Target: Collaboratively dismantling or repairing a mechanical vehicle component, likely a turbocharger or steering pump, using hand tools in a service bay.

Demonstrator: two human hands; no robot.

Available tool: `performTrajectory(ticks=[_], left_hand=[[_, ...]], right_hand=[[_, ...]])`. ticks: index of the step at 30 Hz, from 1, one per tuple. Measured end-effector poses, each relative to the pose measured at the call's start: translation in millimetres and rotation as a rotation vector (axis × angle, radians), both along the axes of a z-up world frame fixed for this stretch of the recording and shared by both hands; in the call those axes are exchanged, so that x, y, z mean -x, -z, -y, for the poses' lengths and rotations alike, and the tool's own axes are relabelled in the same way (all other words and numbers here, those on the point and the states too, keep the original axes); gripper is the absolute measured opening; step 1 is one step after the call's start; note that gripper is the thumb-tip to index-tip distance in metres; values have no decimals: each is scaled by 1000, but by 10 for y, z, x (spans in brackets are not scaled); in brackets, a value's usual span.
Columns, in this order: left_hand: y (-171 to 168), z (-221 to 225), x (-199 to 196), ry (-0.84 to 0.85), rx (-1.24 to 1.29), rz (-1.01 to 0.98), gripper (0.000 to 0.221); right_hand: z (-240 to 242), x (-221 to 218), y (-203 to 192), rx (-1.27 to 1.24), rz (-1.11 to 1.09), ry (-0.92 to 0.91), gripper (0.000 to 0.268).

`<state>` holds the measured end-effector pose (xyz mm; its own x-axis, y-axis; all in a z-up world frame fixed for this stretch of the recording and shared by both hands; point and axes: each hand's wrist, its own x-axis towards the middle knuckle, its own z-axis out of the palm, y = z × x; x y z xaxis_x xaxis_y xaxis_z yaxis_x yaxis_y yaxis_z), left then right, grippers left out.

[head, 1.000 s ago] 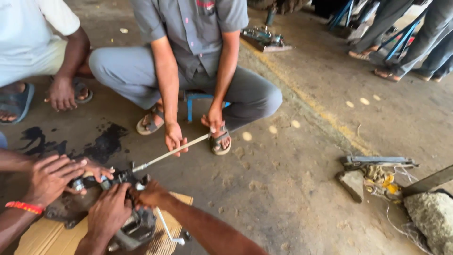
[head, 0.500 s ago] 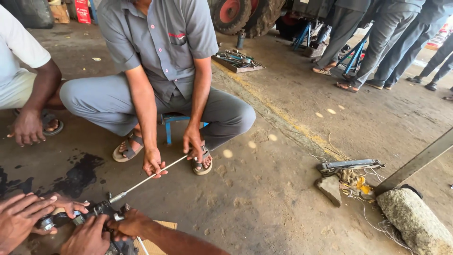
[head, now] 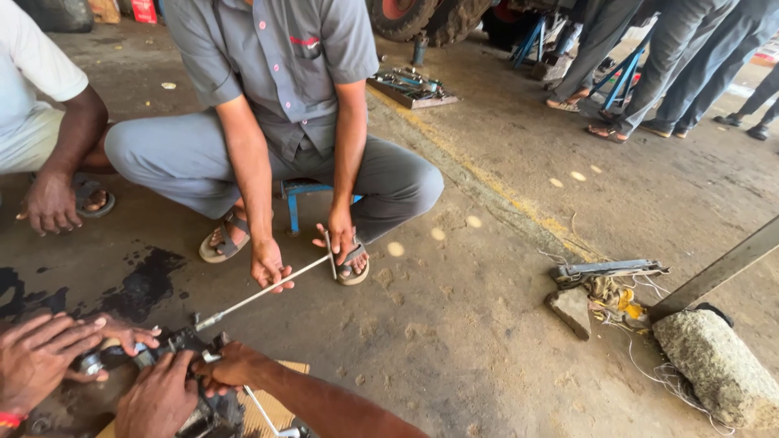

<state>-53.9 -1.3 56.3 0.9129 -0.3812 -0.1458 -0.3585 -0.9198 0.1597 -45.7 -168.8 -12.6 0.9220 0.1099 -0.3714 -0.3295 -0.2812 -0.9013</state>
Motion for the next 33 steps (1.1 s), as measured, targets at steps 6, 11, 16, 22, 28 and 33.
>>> performTrajectory(ticks=[6, 11, 16, 22, 28, 33], left_hand=[[-41, -25, 120, 30, 79, 159, 48], [-121, -19, 163, 68, 166, 216, 47], [-72, -8, 87, 70, 155, 188, 48], [82, -41, 36, 65, 156, 146, 59], [244, -82, -3, 135, 246, 258, 50], [227, -81, 6, 156, 274, 153, 44]], right_hand=[[11, -212, 386, -79, -114, -85, 43], [-17, 60, -114, 130, 207, -67, 34], [9, -24, -2, 42, 0, 3, 37], [2, -66, 9, 194, 85, -185, 32], [47, -38, 34, 121, 300, -143, 41], [15, 34, -58, -86, -80, 62, 37]])
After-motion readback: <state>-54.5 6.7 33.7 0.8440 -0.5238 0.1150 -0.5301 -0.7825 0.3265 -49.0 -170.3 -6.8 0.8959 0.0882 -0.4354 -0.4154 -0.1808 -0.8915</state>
